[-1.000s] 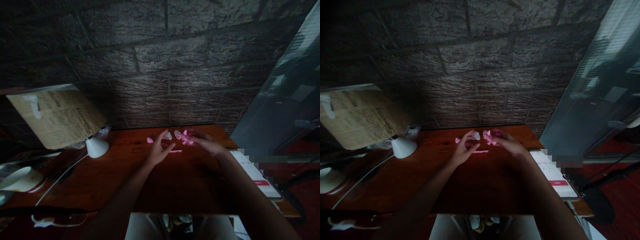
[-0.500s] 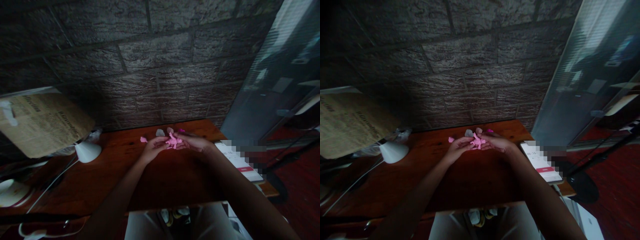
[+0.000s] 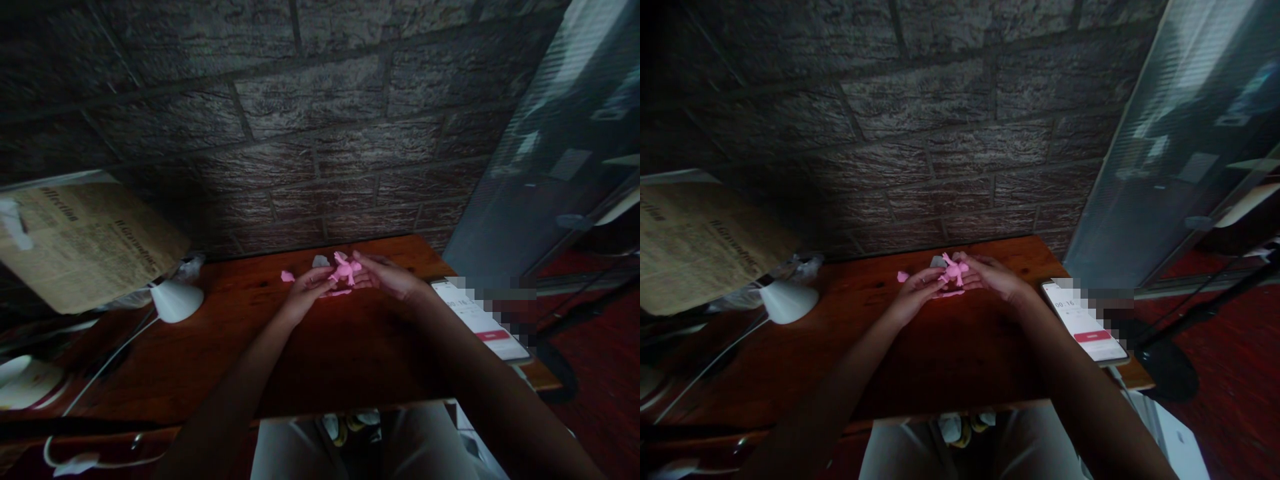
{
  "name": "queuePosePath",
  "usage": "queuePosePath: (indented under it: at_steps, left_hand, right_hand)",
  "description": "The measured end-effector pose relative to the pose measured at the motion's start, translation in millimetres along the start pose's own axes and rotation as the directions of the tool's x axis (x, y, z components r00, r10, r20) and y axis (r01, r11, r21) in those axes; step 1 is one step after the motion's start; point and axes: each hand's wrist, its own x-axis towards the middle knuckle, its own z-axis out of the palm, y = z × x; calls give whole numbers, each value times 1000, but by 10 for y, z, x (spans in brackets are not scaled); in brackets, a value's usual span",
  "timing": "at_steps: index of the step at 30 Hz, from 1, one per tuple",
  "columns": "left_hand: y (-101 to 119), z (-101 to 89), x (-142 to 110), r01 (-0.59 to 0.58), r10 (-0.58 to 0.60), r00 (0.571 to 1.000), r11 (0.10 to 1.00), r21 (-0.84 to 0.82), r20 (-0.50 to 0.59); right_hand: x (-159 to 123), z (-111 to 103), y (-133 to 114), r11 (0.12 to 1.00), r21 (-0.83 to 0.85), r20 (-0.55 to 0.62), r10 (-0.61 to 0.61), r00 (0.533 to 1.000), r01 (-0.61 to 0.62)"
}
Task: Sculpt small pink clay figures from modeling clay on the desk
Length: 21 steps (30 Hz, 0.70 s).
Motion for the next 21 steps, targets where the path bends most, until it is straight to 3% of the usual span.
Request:
queuePosePath:
  at_steps: [4,8,11,17,21]
  left_hand:
    - [25,8,1,55,-53,998,990,-128,19]
    - [58,22,-2,63,-61,998,986,-155,14]
    - [83,27,-8,81,-83,997,981,-175,-2]
    - [98,29,-17,114,-117,993,970,-216,2]
    - [75,27,-16,104,-100,995,975,-198,28]
  right_hand:
    - [16,-22,-29,988,94,21,120,993,-121]
    - [5,-35,-43,984,109,58,137,989,-143]
    - [5,-42,-9,995,68,78,65,995,-71]
    - [44,-38,89,995,-50,-38,-89,995,87]
    - [29,17,71,979,-139,-14,-154,988,150]
